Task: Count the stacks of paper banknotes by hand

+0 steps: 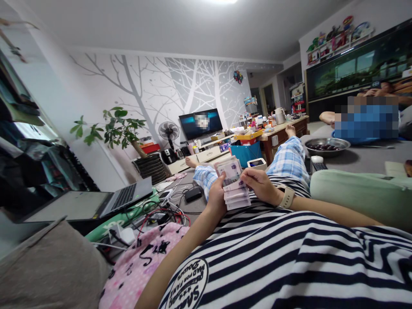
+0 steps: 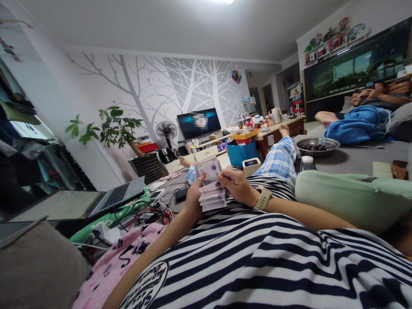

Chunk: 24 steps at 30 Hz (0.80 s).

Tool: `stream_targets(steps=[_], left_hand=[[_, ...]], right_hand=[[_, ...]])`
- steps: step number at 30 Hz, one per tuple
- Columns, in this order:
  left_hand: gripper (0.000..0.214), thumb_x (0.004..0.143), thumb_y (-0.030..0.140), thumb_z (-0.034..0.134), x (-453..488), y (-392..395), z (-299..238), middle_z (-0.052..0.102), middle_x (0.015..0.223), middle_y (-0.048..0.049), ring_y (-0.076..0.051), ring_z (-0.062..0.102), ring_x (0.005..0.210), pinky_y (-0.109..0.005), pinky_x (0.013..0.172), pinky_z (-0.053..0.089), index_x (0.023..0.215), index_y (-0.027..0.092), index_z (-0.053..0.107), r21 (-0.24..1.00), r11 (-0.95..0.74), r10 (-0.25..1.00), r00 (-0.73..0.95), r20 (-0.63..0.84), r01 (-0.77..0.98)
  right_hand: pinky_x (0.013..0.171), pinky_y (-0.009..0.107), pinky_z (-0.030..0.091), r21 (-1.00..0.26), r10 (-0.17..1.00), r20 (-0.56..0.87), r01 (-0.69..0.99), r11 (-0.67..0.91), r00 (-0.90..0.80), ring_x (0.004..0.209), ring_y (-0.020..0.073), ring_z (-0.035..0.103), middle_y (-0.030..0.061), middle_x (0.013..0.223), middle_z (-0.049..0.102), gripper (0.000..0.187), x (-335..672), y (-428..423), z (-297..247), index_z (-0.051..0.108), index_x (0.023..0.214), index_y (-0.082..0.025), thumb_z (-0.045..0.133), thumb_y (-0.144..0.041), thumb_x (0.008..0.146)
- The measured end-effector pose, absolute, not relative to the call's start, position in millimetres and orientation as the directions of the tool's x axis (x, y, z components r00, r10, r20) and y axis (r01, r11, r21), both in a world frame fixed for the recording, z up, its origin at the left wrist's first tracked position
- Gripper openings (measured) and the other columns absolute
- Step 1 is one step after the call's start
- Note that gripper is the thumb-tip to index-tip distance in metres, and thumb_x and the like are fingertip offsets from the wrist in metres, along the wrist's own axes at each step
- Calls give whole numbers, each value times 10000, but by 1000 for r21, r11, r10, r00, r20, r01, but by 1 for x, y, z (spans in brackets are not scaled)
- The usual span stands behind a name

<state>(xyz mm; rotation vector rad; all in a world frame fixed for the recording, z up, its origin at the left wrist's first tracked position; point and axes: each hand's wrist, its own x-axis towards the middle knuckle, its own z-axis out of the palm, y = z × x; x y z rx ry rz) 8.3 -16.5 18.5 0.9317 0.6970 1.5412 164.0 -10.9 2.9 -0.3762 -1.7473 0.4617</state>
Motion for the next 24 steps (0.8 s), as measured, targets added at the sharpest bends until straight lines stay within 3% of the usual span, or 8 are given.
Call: stream_targets(steps=[5, 9, 12, 20, 24], left_hand=[[224, 773, 274, 633, 14, -16, 19, 743, 874, -66, -259, 689, 959, -375, 870, 537, 949, 147, 687, 810, -177, 982, -43, 185, -560], [249, 750, 289, 660, 11, -15, 16, 742, 858, -55, -251, 689, 945, -376, 879, 531, 957, 153, 685, 822, -203, 976, -40, 215, -532], [257, 718, 279, 691, 8, -18, 16, 743, 851, -58, -249, 686, 945, -361, 882, 521, 935, 142, 688, 850, -246, 967, -63, 245, -467], [194, 650, 188, 722, 14, -32, 26, 721, 715, -44, -245, 692, 801, -362, 804, 521, 833, 135, 688, 878, -230, 973, -100, 207, -420], [184, 648, 182, 729, 16, -33, 27, 724, 723, -46, -253, 695, 846, -359, 824, 524, 821, 138, 683, 876, -230, 973, -80, 217, -425]], right_hand=[[580, 259, 384, -515, 488, 812, 0, 857, -321, 570, 125, 491, 5, 590, 563, 487, 163, -11, 3, 598, 647, -177, 423, -505, 959], [562, 254, 354, -505, 528, 823, 156, 849, -207, 563, 117, 460, -12, 590, 537, 400, 161, -6, 4, 529, 620, -181, 566, -478, 886], [535, 252, 322, -568, 603, 790, 240, 787, -108, 551, 111, 426, -26, 573, 486, 400, 160, -1, 4, 496, 597, -182, 620, -475, 840], [525, 250, 323, -619, 635, 772, 175, 765, -43, 537, 109, 419, -38, 553, 473, 381, 160, 2, 5, 504, 621, -184, 602, -477, 844], [534, 254, 340, -625, 637, 770, 155, 765, -43, 547, 116, 438, -31, 569, 497, 345, 160, 4, 4, 520, 644, -186, 582, -446, 861]])
